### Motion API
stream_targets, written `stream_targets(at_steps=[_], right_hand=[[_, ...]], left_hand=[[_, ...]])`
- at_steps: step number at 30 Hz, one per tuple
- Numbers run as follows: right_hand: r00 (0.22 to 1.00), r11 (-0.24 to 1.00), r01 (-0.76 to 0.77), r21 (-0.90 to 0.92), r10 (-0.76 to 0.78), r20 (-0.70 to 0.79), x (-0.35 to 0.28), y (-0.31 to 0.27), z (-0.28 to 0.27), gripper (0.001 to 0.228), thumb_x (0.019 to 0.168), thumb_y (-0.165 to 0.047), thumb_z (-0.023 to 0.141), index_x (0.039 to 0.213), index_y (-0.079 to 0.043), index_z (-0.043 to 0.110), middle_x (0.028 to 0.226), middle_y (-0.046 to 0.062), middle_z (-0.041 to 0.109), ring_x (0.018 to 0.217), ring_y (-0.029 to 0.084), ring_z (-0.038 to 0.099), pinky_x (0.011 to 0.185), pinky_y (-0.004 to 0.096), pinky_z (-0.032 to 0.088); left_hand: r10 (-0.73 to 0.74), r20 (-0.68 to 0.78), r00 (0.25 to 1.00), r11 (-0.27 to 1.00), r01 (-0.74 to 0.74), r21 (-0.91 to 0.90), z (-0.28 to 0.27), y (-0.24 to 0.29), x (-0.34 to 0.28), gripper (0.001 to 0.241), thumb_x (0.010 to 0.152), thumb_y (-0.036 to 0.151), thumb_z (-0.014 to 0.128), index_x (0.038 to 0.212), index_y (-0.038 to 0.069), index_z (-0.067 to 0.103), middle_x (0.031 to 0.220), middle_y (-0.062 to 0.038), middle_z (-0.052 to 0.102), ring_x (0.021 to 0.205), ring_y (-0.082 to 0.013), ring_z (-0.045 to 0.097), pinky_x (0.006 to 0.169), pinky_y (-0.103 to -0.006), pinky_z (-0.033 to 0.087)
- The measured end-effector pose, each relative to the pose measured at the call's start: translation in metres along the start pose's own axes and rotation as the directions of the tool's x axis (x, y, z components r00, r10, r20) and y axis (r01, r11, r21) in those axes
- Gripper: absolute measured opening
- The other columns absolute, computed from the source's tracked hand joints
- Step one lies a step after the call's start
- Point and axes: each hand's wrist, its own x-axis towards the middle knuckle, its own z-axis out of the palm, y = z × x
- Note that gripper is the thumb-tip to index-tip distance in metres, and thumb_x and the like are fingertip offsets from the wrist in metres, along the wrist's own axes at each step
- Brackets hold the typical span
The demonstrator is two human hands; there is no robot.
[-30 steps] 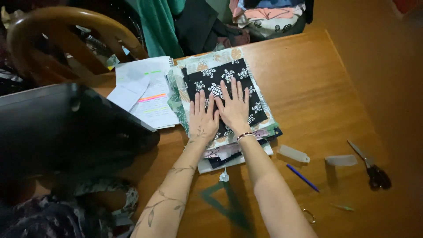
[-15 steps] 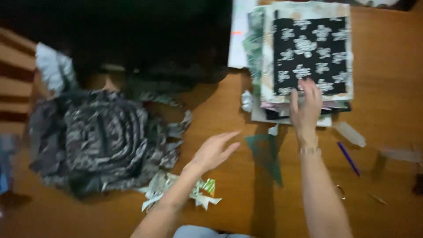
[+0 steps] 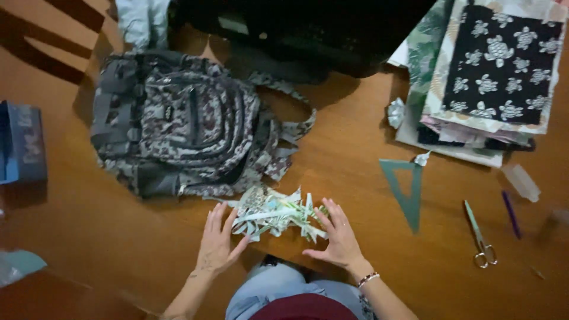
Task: The person folds a piece of light green patterned fabric on a wooden table. They then sort through a stack of various patterned fabrics, including star and turtle prints, and arrange them. The person also handles a white plastic template and a small fabric pouch, placing items into organized piles.
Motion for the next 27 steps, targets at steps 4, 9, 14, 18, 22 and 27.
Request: stream_targets(at_steps=[4, 9, 14, 18, 22, 27], right_hand=[[0.996, 0.988, 0.069, -0.141, -0.075, -0.039, 0.018, 0.002, 0.027, 0.124, 0.063, -0.073, 0.085, 0.160, -0.020, 0.029, 0.165, 0.020, 0.026, 0.151, 0.042, 0.029, 0.124, 0.056, 0.024], [0.989, 0.988, 0.129, -0.080, -0.134, -0.068, 0.060, -0.027, 0.052, 0.134, 0.046, -0.071, 0.094, 0.157, -0.027, 0.033, 0.160, 0.027, 0.031, 0.146, 0.049, 0.035, 0.122, 0.058, 0.028], [0.980, 0.966, 0.152, -0.211, -0.176, -0.098, 0.059, -0.006, 0.091, 0.129, 0.040, -0.058, 0.092, 0.155, -0.025, 0.045, 0.139, 0.024, 0.050, 0.137, 0.042, 0.049, 0.119, 0.051, 0.036], [0.973, 0.970, 0.087, -0.228, -0.132, -0.189, 0.043, 0.023, 0.101, 0.116, 0.047, -0.050, 0.090, 0.153, -0.028, 0.050, 0.129, 0.025, 0.055, 0.128, 0.043, 0.055, 0.116, 0.052, 0.039], [0.939, 0.976, -0.055, -0.212, -0.021, -0.343, 0.019, 0.050, 0.095, 0.076, 0.068, -0.032, 0.083, 0.139, -0.024, 0.058, 0.130, 0.024, 0.054, 0.120, 0.044, 0.058, 0.105, 0.051, 0.045], [0.881, 0.942, -0.208, -0.265, 0.062, -0.469, 0.011, 0.064, 0.086, 0.044, 0.083, -0.027, 0.075, 0.125, -0.022, 0.063, 0.123, 0.019, 0.058, 0.112, 0.037, 0.062, 0.092, 0.046, 0.049]], left_hand=[[-0.166, -0.112, 0.980, 0.986, 0.164, -0.030, 0.039, 0.006, 0.006, 0.082, 0.095, 0.056, 0.058, 0.158, 0.008, 0.036, 0.159, -0.027, 0.030, 0.151, -0.0455, 0.025, 0.125, -0.0587, 0.015], [-0.178, -0.222, 0.959, 0.981, 0.154, -0.119, 0.066, 0.035, 0.042, 0.080, 0.097, 0.051, 0.056, 0.154, 0.000, 0.036, 0.142, -0.031, 0.044, 0.137, -0.0486, 0.042, 0.119, -0.0566, 0.029], [-0.051, -0.284, 0.957, 0.971, -0.019, -0.239, 0.064, 0.085, 0.070, 0.052, 0.100, 0.026, 0.050, 0.133, -0.014, 0.056, 0.132, -0.033, 0.057, 0.126, -0.0475, 0.056, 0.110, -0.0522, 0.042], [-0.040, -0.309, 0.950, 0.948, -0.062, -0.313, 0.092, 0.100, 0.071, 0.047, 0.101, 0.020, 0.046, 0.125, -0.018, 0.059, 0.130, -0.035, 0.057, 0.127, -0.0484, 0.055, 0.114, -0.0506, 0.039], [0.038, -0.263, 0.964, 0.922, -0.135, -0.362, 0.147, 0.115, 0.075, 0.037, 0.100, 0.027, 0.055, 0.104, -0.009, 0.065, 0.112, -0.027, 0.064, 0.117, -0.0414, 0.063, 0.112, -0.0464, 0.044], [0.004, -0.104, 0.995, 0.892, -0.051, -0.450, 0.158, 0.130, 0.091, 0.029, 0.094, 0.033, 0.069, 0.086, 0.005, 0.067, 0.094, -0.014, 0.070, 0.103, -0.0327, 0.070, 0.095, -0.0416, 0.056]])
